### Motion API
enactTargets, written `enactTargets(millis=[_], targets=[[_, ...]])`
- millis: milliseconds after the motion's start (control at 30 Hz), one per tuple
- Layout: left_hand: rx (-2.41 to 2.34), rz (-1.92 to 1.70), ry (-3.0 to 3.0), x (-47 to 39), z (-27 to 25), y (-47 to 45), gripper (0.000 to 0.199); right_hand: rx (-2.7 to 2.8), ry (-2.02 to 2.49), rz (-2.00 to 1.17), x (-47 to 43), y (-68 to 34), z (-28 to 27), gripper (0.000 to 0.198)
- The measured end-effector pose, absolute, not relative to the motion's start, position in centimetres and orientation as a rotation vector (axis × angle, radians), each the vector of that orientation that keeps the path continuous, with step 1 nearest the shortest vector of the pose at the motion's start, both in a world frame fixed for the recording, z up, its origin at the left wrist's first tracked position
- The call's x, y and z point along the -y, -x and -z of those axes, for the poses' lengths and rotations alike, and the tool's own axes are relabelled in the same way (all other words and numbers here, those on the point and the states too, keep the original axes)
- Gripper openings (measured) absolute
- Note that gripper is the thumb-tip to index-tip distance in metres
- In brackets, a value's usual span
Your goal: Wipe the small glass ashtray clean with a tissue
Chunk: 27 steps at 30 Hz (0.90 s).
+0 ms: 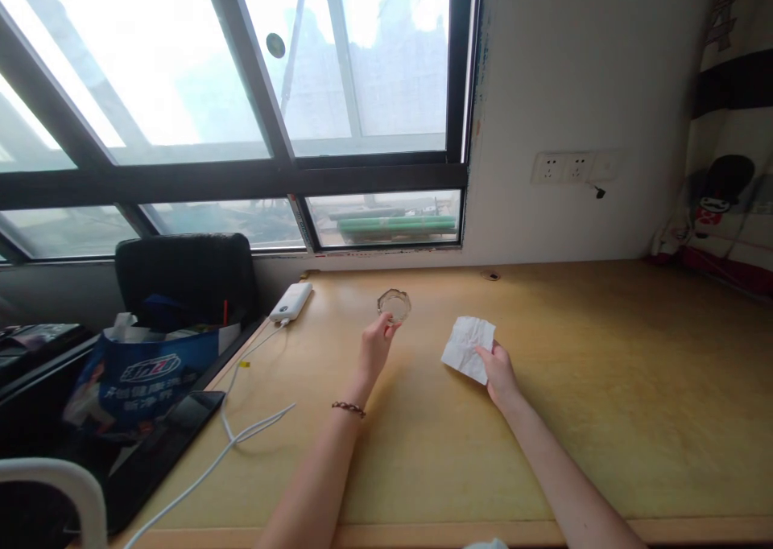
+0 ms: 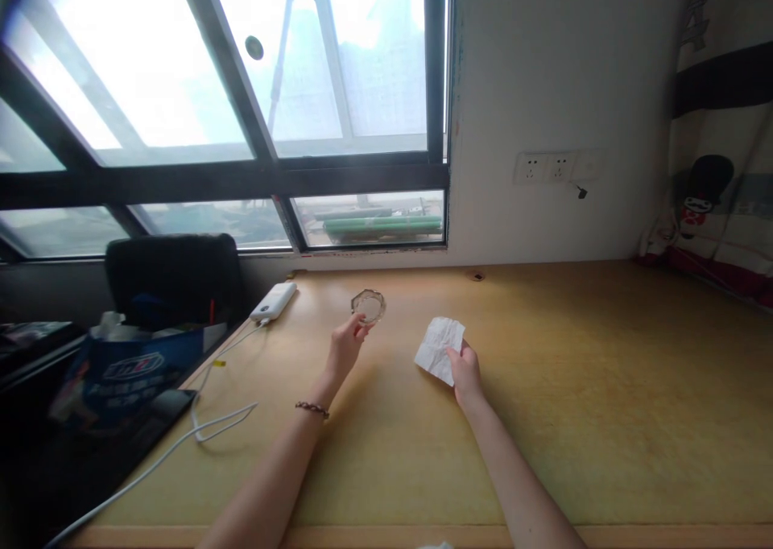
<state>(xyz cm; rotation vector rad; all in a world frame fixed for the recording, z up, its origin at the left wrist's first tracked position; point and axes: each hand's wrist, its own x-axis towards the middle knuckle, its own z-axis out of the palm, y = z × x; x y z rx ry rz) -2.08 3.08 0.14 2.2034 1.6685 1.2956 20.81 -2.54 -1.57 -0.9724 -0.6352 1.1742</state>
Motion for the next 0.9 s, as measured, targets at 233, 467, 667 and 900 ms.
enactTargets(millis=[233,467,667,900], targets=[[-1.424,-0.936,-2.635,2.8,1.1,-6.3,0.012,0.549,0.680,-1.560,3.3,-20.6,0.5,0.039],[-1.406,-0.960,-2.669,3.4,0.9,-5.7,0.015,0.533,0.752,-1.551,3.1,-20.9,1.1,0.037],[-1.259,-1.063,-2.526,3.0,0.3,-4.9,0.016,0.597,0.740,-1.567,3.3,-21.1,0.7,0.049],[-0.981,-1.197,-1.949,3.0,-0.8,-4.8,0.019,0.730,0.812,-1.454,3.5,-20.6,0.3,0.044]])
